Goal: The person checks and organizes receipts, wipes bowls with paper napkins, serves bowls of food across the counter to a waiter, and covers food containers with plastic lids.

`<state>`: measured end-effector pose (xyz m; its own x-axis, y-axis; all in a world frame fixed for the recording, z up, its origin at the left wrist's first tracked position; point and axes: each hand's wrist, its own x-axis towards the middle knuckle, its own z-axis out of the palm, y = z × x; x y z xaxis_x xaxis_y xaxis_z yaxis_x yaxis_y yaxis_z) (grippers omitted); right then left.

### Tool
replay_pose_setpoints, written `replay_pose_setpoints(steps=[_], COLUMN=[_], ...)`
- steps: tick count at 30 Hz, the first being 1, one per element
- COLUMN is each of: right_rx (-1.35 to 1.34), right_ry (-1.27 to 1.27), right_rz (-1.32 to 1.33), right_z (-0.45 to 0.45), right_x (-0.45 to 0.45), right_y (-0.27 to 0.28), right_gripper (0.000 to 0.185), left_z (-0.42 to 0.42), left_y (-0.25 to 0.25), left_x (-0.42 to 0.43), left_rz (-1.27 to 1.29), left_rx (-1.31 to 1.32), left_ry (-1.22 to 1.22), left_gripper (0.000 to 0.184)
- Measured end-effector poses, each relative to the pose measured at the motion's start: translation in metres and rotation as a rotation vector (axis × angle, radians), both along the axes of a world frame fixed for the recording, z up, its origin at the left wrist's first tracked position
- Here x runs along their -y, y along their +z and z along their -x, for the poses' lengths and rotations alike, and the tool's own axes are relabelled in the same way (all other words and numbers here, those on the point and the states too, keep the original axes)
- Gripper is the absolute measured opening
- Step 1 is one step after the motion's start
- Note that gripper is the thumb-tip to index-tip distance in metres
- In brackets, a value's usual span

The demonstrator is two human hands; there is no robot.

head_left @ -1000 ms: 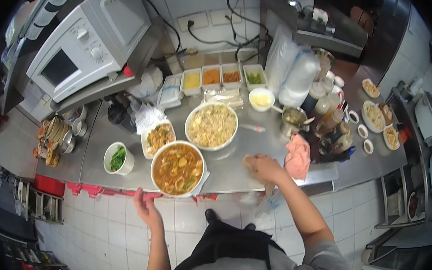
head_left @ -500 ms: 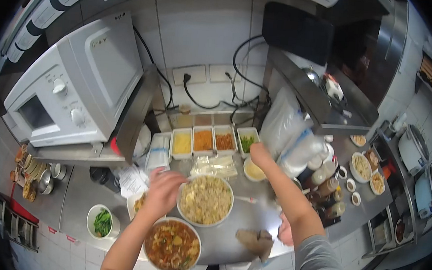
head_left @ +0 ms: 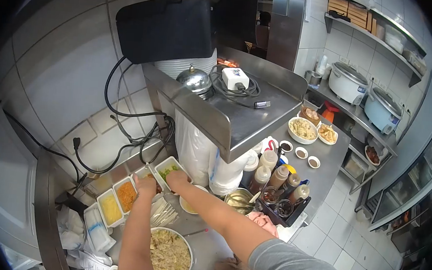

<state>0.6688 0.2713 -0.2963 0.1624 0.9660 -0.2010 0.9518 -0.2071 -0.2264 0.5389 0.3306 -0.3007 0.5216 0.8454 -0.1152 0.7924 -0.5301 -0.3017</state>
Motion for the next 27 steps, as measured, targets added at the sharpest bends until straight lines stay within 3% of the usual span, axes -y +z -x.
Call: replay_pose_setpoints(steps=[3,9,12,16,17,20,22,24,25,27], right_rx=[0.0,-0.022,0.002,-0.121,-0.163,-0.412,-1.142,-1.467,-1.6,-1.565], right_ry=[0.04,-0.005,0.016,-0.067,-0.092,0.078,-0.178,-0.037,0.029,0.089], right_rz=[-0.149,-0.353,-0.477,-0.552,-0.585,-0.67,-0.288,-0.141,-0.041,0.043], right_z=[-0.003,-0.008,-0.013,-0.013,-0.014,-0.023,-0.014,-0.006,0.001,0.03], right_x=[-0.002,0.003,0.01,0.016,0.02,0.019,0.052,0.076,0.082,0.128], right_y=[-0.014,-0.013,-0.007,0.006,0.01,0.002,0.043,0.051,0.045,0.073], right_gripper=[0.018,0.018,0.019,0.017,0.017,0.015,0.018,0.025,0.027,0.026], left_z=[-0.006,0.015,0.018,0.039,0.037,0.045,0.05,0.064,0.073,0.104], left_y=[0.002,-0.004,0.01,0.007,0.03,0.048,0.073,0.105,0.121,0.133], left_x=[-0.002,-0.003,0.003,0.004,0.026,0.034,0.057,0.099,0.122,0.171], left_rz=[0.05,-0.203,-0.19,-0.175,-0.135,-0.108,-0.062,0.031,-0.014,0.142], left_rx=[0.054,0.166,0.214,0.54,0.635,0.889,0.925,1.03,0.969,1.121], left_ry=[0.023,-0.13,-0.057,-0.086,-0.056,-0.116,-0.075,-0.046,-0.054,-0.072], left_gripper=[0.022,0.017,0.017,0.013,0.012,0.01,0.013,0.014,0.013,0.013])
